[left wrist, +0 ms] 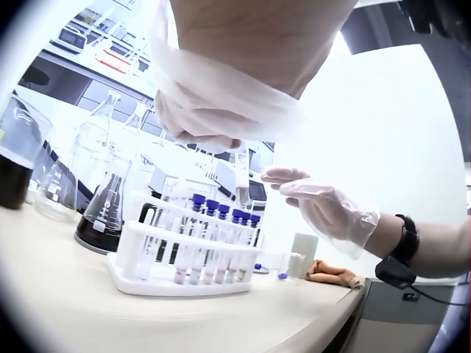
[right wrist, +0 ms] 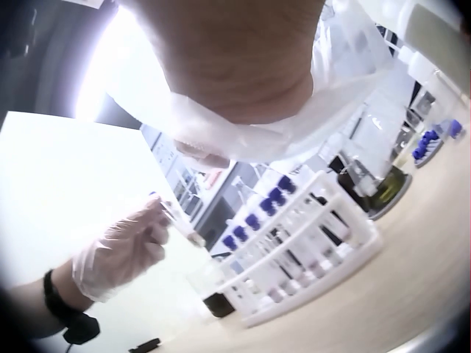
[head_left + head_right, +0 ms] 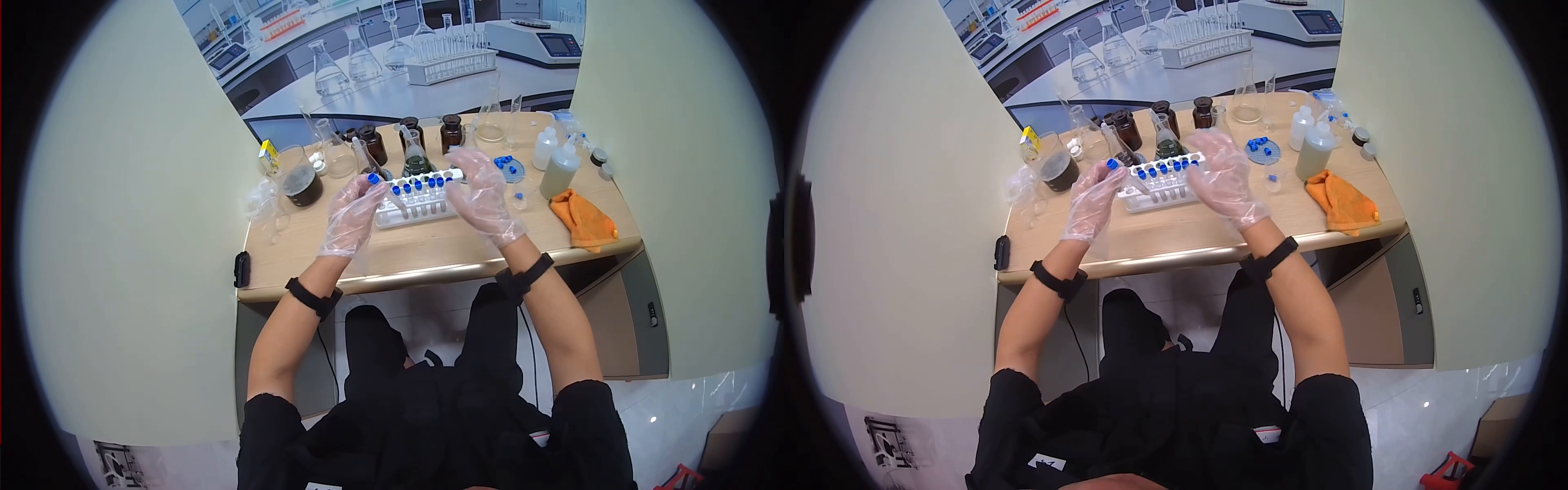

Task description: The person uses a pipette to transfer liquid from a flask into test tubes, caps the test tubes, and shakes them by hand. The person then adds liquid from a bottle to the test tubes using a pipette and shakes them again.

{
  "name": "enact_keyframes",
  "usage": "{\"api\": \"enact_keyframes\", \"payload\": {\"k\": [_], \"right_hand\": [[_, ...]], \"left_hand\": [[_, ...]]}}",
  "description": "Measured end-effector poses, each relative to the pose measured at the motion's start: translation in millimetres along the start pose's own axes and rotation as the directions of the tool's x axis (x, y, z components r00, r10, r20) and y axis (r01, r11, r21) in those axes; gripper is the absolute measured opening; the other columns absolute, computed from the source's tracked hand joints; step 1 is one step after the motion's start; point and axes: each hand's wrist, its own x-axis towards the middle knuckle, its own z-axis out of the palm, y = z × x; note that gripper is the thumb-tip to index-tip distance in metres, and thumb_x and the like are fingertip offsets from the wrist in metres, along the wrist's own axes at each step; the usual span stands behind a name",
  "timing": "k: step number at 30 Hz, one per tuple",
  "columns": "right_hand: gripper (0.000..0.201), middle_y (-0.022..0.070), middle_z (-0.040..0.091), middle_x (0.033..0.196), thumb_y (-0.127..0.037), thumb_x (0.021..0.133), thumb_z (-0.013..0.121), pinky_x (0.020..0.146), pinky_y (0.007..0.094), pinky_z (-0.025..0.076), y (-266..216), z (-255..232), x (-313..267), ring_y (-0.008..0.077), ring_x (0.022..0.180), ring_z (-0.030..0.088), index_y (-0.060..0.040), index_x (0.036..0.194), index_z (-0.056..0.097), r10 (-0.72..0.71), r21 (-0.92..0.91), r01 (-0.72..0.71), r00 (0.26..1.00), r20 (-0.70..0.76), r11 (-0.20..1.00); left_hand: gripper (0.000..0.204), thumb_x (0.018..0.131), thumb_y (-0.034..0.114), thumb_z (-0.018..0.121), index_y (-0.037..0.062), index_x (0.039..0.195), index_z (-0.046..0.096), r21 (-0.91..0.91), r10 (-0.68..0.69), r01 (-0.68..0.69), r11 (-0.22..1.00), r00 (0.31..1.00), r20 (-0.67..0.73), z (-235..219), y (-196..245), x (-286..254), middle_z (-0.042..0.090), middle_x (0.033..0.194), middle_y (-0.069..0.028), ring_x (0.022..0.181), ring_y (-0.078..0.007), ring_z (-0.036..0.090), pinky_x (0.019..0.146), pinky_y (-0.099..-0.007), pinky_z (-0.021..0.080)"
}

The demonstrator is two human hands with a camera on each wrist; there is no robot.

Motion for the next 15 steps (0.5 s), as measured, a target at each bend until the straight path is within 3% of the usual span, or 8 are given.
{"api": "enact_keyframes", "payload": {"k": [1, 4, 6, 8, 10, 13, 14, 15], "right_hand": [[0.057, 0.0169, 0.070, 0.134, -0.027, 0.083, 0.073, 0.110, 0.0429, 0.048, -14, -2, 5, 0.0341, 0.128, 0.062, -0.0063, 0.136, 0.067, -0.001, -0.002, 0.001, 1.000, 0.001, 1.000], [0.042, 0.0113, 0.075, 0.117, -0.021, 0.093, 0.073, 0.099, 0.0399, 0.052, -61, -3, 7, 0.0252, 0.112, 0.067, -0.0038, 0.130, 0.070, 0.055, 0.209, -0.099, 0.977, 0.205, 0.973], [0.035, 0.0068, 0.076, 0.110, -0.020, 0.095, 0.072, 0.092, 0.0328, 0.053, -86, -3, 10, 0.0150, 0.100, 0.066, -0.0026, 0.126, 0.072, 0.193, 0.503, -0.483, 0.830, 0.523, 0.717], [0.030, 0.0025, 0.074, 0.105, -0.019, 0.098, 0.070, 0.084, 0.0280, 0.052, -84, 13, -1, 0.0085, 0.092, 0.062, -0.0025, 0.123, 0.072, 0.217, 0.485, -0.497, 0.824, 0.523, 0.719], [0.035, 0.0108, 0.072, 0.095, -0.026, 0.095, 0.070, 0.079, 0.0368, 0.054, -79, 21, -8, 0.0196, 0.084, 0.065, -0.0040, 0.123, 0.071, 0.263, 0.510, -0.565, 0.795, 0.547, 0.648], [0.025, 0.0049, 0.068, 0.089, -0.023, 0.096, 0.069, 0.072, 0.0336, 0.050, -73, 22, -19, 0.0147, 0.078, 0.059, -0.0043, 0.114, 0.072, 0.378, 0.476, -0.617, 0.775, 0.506, 0.627], [0.025, 0.0049, 0.068, 0.089, -0.023, 0.096, 0.069, 0.072, 0.0336, 0.050, -74, 18, -19, 0.0147, 0.078, 0.059, -0.0043, 0.114, 0.072, 0.377, 0.475, -0.617, 0.775, 0.508, 0.628], [0.022, 0.0027, 0.067, 0.088, -0.022, 0.097, 0.069, 0.071, 0.0304, 0.049, -73, 14, -18, 0.0114, 0.079, 0.058, -0.0046, 0.109, 0.071, 0.404, 0.545, -0.699, 0.714, 0.572, 0.463]], "left_hand": [[0.020, 0.098, 0.021, 0.078, 0.0039, 0.107, 0.074, -0.184, -0.059, 0.067, 0.981, 0.997, 0.049, 2, 0, -2, 0.069, 0.098, 0.0020, 0.086, -0.0071, 0.060, 0.078, -0.0249, 0.049], [0.019, 0.098, 0.019, 0.078, 0.0043, 0.110, 0.075, -0.241, -0.057, 0.091, 0.966, 0.988, 0.144, 11, 11, -14, 0.070, 0.099, 0.0018, 0.090, -0.0072, 0.060, 0.082, -0.0243, 0.049], [0.021, 0.100, 0.020, 0.075, 0.0043, 0.114, 0.074, -0.273, -0.036, 0.087, 0.958, 0.982, 0.187, 15, 6, -18, 0.071, 0.102, 0.0020, 0.093, -0.0080, 0.061, 0.085, -0.0249, 0.049], [0.023, 0.102, 0.021, 0.073, 0.0042, 0.118, 0.074, -0.302, -0.024, 0.093, 0.949, 0.974, 0.226, 17, 4, -24, 0.072, 0.105, 0.0021, 0.096, -0.0087, 0.062, 0.088, -0.0255, 0.050], [0.022, 0.103, 0.021, 0.072, 0.0037, 0.116, 0.074, -0.150, 0.075, -0.049, 0.987, 0.982, 0.173, 17, 6, -30, 0.073, 0.109, -0.0010, 0.098, -0.0105, 0.063, 0.090, -0.0272, 0.050], [0.024, 0.101, 0.022, 0.074, 0.0034, 0.116, 0.074, 0.182, 0.277, -0.300, 0.936, 0.950, 0.143, 17, 21, -37, 0.073, 0.111, -0.0090, 0.098, -0.0168, 0.067, 0.087, -0.0322, 0.055], [0.024, 0.101, 0.022, 0.074, 0.0034, 0.116, 0.074, 0.181, 0.276, -0.299, 0.937, 0.951, 0.140, 15, 21, -39, 0.073, 0.111, -0.0090, 0.098, -0.0168, 0.067, 0.087, -0.0322, 0.055], [0.023, 0.101, 0.021, 0.073, 0.0030, 0.116, 0.074, 0.178, 0.247, -0.273, 0.945, 0.957, 0.154, 13, 21, -39, 0.071, 0.111, -0.0068, 0.100, -0.0144, 0.065, 0.090, -0.0303, 0.052]]}}
